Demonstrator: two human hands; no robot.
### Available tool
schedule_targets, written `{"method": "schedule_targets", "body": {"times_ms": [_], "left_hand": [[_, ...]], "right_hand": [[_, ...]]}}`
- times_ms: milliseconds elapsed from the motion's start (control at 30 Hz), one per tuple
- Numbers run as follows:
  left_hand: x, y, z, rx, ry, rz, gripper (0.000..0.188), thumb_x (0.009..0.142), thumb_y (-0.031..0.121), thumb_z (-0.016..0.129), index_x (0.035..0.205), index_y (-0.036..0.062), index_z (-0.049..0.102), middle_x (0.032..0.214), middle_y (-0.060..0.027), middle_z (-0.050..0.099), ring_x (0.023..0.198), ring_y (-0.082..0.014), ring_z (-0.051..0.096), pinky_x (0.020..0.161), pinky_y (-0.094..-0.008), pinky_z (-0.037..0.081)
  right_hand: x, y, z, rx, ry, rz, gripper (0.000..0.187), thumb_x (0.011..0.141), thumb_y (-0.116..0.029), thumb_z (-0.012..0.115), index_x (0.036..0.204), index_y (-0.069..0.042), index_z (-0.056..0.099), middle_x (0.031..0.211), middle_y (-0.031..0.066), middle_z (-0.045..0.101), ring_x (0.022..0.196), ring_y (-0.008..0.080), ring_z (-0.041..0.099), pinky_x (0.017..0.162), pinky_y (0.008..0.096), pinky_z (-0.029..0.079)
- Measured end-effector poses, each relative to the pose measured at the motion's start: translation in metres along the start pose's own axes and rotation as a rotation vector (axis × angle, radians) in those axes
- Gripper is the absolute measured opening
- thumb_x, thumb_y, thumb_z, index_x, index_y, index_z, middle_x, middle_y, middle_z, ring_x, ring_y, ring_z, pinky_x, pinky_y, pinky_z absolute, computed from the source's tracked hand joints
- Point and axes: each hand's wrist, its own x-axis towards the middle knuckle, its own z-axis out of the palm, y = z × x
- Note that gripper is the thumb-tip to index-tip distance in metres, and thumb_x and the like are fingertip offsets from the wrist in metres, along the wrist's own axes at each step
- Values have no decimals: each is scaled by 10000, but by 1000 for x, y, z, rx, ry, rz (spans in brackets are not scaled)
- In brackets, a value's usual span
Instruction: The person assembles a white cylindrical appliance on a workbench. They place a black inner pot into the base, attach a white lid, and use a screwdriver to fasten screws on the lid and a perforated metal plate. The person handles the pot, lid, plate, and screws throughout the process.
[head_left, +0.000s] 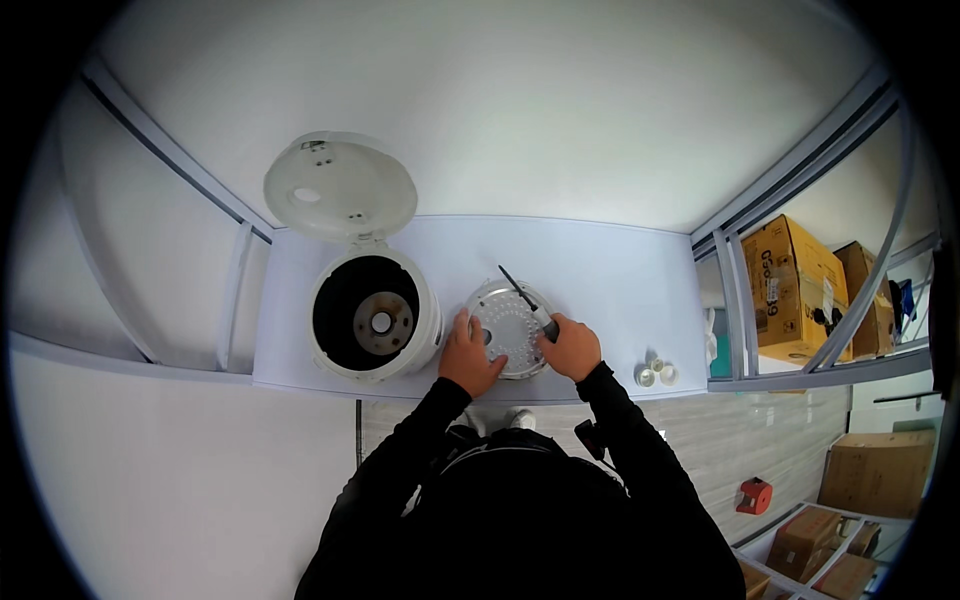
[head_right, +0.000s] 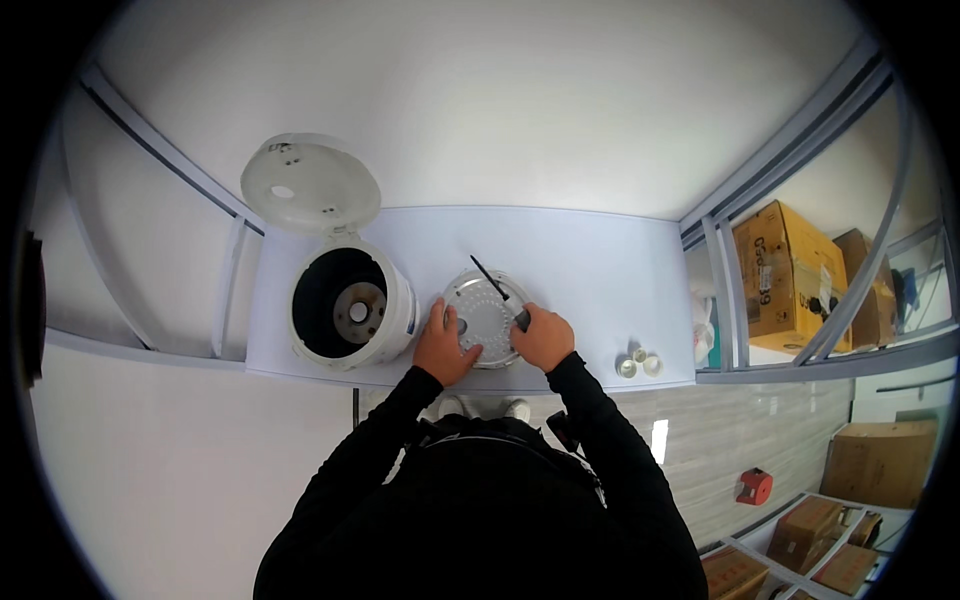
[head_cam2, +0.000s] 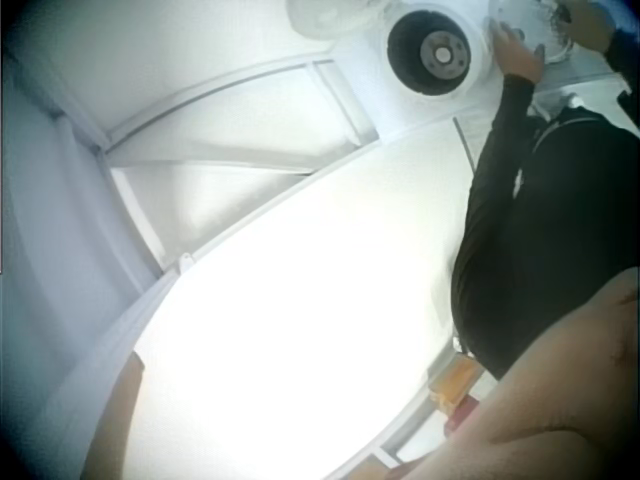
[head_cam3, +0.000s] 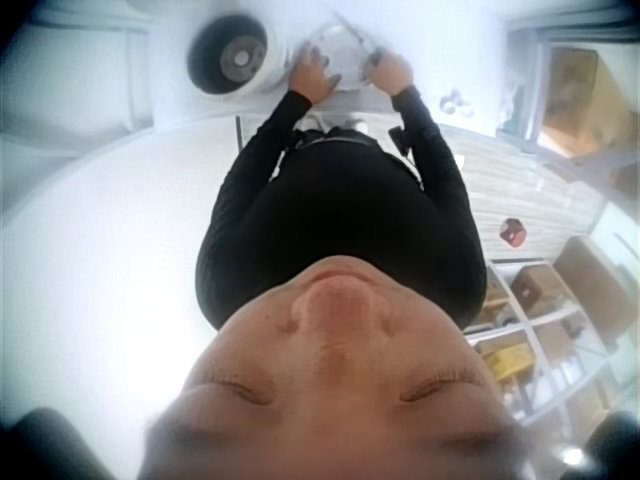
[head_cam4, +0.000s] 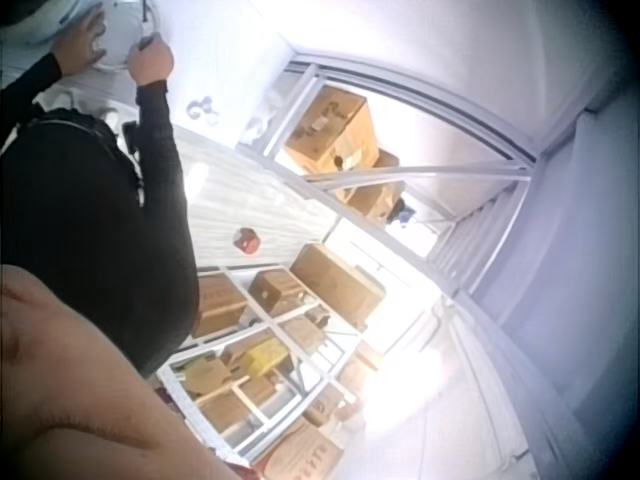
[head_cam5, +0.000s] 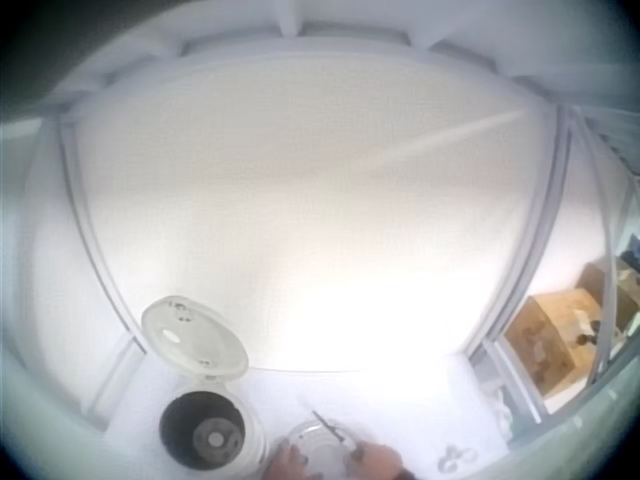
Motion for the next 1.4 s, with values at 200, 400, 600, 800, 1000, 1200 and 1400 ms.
{"method": "schedule_targets", "body": {"times_ms": [200, 400, 600, 800, 1000, 1200, 1400], "left_hand": [[-3, -1, 1, -50, 28, -2, 923, 840, 424, 768, 1485, -114, 385, 1606, -319, 254, 1460, -464, 346, 1176, -474, 354], [-5, 0, 9, -108, 200, 35, 817, 811, 351, 802, 1419, -73, 461, 1572, -310, 308, 1446, -490, 351, 1168, -517, 351], [4, 28, 2, -178, 234, 247, 351, 764, 178, 796, 1083, 61, 709, 1351, -193, 541, 1380, -423, 442, 1116, -515, 395], [10, 56, 16, -127, 154, 366, 123, 762, 142, 768, 884, 148, 772, 1087, -22, 632, 1168, -259, 559, 992, -449, 420], [14, 58, 26, -65, 135, 341, 123, 776, 177, 770, 898, 187, 778, 1012, 18, 643, 1106, -232, 569, 922, -426, 381], [18, 73, 16, -278, 171, 203, 108, 869, 121, 717, 974, 119, 737, 991, -30, 681, 1038, -243, 640, 906, -421, 450], [25, 81, 3, -1144, 286, -79, 120, 971, 71, 642, 1069, 13, 679, 953, -61, 706, 970, -192, 696, 847, -325, 545]], "right_hand": [[-2, 10, 0, 69, -24, 14, 437, 827, -331, 731, 1132, -19, 697, 980, 212, 732, 914, 414, 694, 815, 509, 553], [-6, 18, -5, 118, 174, -110, 389, 835, -270, 750, 1121, -13, 695, 1015, 185, 688, 940, 394, 674, 805, 475, 546], [-12, 23, -16, 119, 301, -96, 360, 843, -267, 758, 1088, -14, 686, 989, 168, 684, 879, 391, 677, 748, 466, 547], [-23, 27, -39, 196, 197, -102, 320, 855, -272, 761, 1060, -39, 681, 934, 164, 688, 837, 395, 676, 715, 463, 537], [-36, 37, -57, 256, 164, -118, 287, 859, -268, 764, 1026, -50, 681, 860, 162, 687, 781, 396, 672, 685, 462, 533], [-42, 48, -78, 285, 91, -101, 304, 862, -286, 770, 1043, -58, 684, 713, 137, 648, 686, 377, 666, 639, 441, 523], [-56, 44, -108, 350, -70, -309, 409, 877, -302, 789, 1198, -90, 650, 670, 89, 608, 589, 278, 608, 601, 379, 493]]}}
